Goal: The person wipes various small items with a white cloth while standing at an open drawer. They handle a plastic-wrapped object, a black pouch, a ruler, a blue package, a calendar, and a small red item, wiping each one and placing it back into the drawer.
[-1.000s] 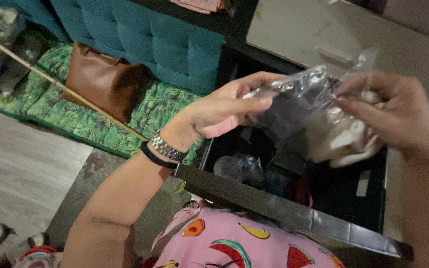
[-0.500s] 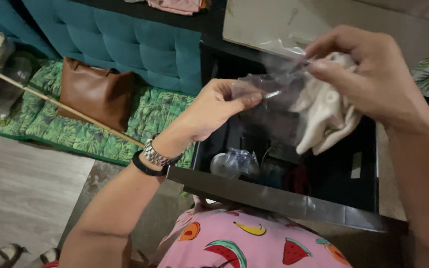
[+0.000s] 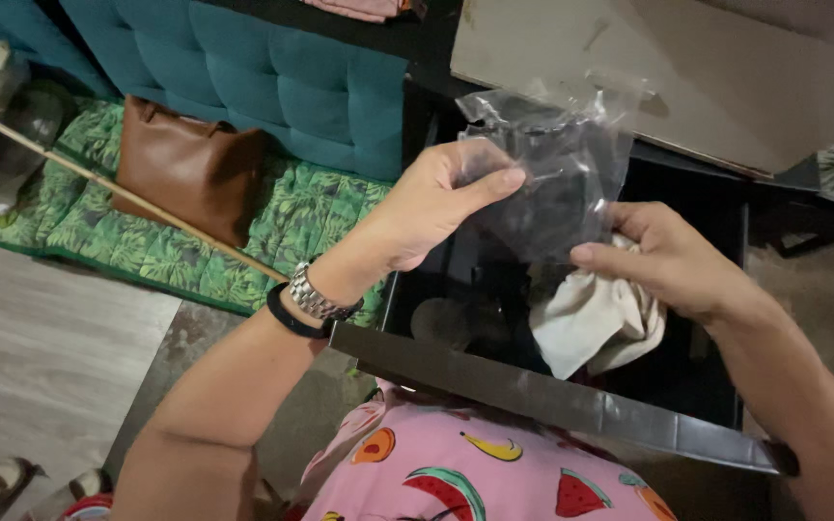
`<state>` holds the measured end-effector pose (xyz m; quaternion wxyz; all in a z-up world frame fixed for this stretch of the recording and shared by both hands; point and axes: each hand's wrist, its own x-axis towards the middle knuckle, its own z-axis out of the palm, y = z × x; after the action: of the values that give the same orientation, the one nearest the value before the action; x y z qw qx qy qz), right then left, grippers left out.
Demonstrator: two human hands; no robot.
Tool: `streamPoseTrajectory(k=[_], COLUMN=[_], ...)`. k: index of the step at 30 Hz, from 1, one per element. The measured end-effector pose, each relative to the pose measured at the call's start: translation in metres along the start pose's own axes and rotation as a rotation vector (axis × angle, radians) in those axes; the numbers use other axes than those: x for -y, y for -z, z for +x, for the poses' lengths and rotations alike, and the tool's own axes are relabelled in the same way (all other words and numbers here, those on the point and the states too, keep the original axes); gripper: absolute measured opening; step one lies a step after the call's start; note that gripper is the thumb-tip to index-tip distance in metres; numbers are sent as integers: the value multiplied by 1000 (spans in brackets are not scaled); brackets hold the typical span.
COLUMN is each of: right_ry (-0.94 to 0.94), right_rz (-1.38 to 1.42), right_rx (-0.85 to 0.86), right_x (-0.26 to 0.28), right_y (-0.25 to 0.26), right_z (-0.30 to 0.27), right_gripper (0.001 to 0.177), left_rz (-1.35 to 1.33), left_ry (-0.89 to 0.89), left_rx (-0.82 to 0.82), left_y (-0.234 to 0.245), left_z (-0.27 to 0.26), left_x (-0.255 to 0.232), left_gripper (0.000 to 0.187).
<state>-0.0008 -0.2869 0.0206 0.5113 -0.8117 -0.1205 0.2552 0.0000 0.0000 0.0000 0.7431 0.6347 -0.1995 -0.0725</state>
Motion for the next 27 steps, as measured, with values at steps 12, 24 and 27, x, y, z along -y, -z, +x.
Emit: streamPoseTrajectory(k=[12,24,27], right_ry=[79,93,78], right_rz=[272,221,267], right_rx=[-12,-93,-77], right_x=[-8,-25,-23], right_y=[11,14,15], right_z=[2,10,10], right_gripper=[57,29,28], left_rz=[-288,54,61], left_ry=[162,47,182], left_rx=[55,-14,-76], left_y=[1,-3,-3], left_z=[-1,-2,-2], left_x=[-2,0,-1], left_gripper=[30,29,38])
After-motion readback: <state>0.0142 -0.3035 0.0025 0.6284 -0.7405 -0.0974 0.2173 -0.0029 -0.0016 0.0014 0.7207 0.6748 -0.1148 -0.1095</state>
